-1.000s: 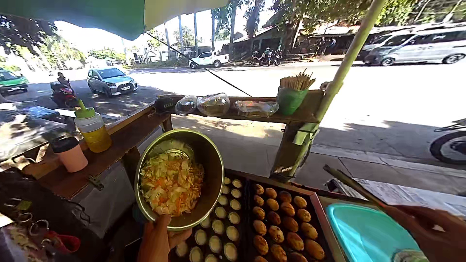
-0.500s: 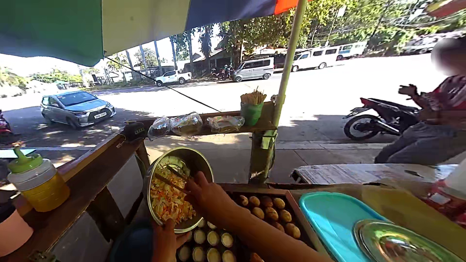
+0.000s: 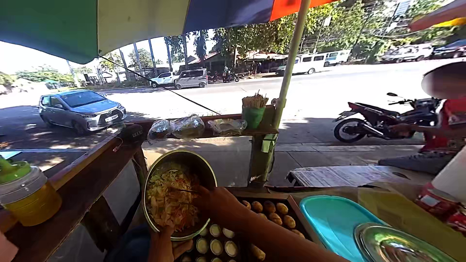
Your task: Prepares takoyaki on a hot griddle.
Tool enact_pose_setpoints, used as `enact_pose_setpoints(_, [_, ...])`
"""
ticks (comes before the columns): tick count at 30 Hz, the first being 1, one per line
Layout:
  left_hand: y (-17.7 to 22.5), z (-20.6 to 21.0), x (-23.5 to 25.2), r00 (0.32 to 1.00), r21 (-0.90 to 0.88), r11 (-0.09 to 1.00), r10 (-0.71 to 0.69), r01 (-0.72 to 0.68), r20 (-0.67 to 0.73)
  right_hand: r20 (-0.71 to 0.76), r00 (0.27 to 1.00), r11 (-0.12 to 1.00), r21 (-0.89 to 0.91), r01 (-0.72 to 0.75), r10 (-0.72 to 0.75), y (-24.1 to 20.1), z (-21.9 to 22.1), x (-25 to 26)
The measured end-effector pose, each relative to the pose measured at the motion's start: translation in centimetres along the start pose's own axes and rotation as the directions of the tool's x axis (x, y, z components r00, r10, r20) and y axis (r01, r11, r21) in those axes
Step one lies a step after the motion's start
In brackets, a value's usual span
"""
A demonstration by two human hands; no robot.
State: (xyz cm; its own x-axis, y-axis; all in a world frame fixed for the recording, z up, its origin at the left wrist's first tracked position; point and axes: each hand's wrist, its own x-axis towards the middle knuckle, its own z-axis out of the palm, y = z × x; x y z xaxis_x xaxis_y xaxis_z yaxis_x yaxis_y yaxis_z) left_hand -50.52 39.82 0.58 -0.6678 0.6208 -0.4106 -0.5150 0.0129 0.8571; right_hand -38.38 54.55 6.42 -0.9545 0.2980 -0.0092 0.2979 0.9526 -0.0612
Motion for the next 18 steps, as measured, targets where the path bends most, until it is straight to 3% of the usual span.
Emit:
enact_pose_setpoints(3, [-0.1,-0.3,0.0,0.999,-0.016,0.999,-0.030,0.030,-0.012,-0.015,0.997,0.996,0.039,-0.078,0.079,1.1,-1.0,-0.7])
enact_pose_setpoints(6, [0.1,-0.4,0.3,0.998,-0.048,0.997,-0.068,0.067,-0.012,0.032,0.999,0.991,0.130,0.034,-0.039,-0.3,-1.3,-1.5])
enact_pose_setpoints(8, [0.2,-0.3,0.2,0.996,-0.060,0.994,-0.090,0.089,-0.014,0.086,0.991,0.992,0.085,0.092,-0.099,-0.9,-0.5,-1.4])
enact_pose_setpoints(10, [0.0,-0.1,0.1,0.994,-0.047,0.993,-0.111,0.111,-0.005,0.136,0.990,0.999,-0.015,0.042,-0.039,-1.0,-0.4,-0.6])
enact_pose_setpoints(13, [-0.7,0.3,-0.2,0.992,-0.009,0.992,-0.127,0.127,0.003,0.075,0.991,0.988,-0.109,-0.106,0.115,-0.5,-0.5,1.1])
enact_pose_setpoints(18, [-1.3,0.1,-0.3,0.999,0.097,0.994,-0.044,0.044,-0.009,0.009,0.947,0.934,0.164,-0.317,0.320,1.2,-2.3,1.3])
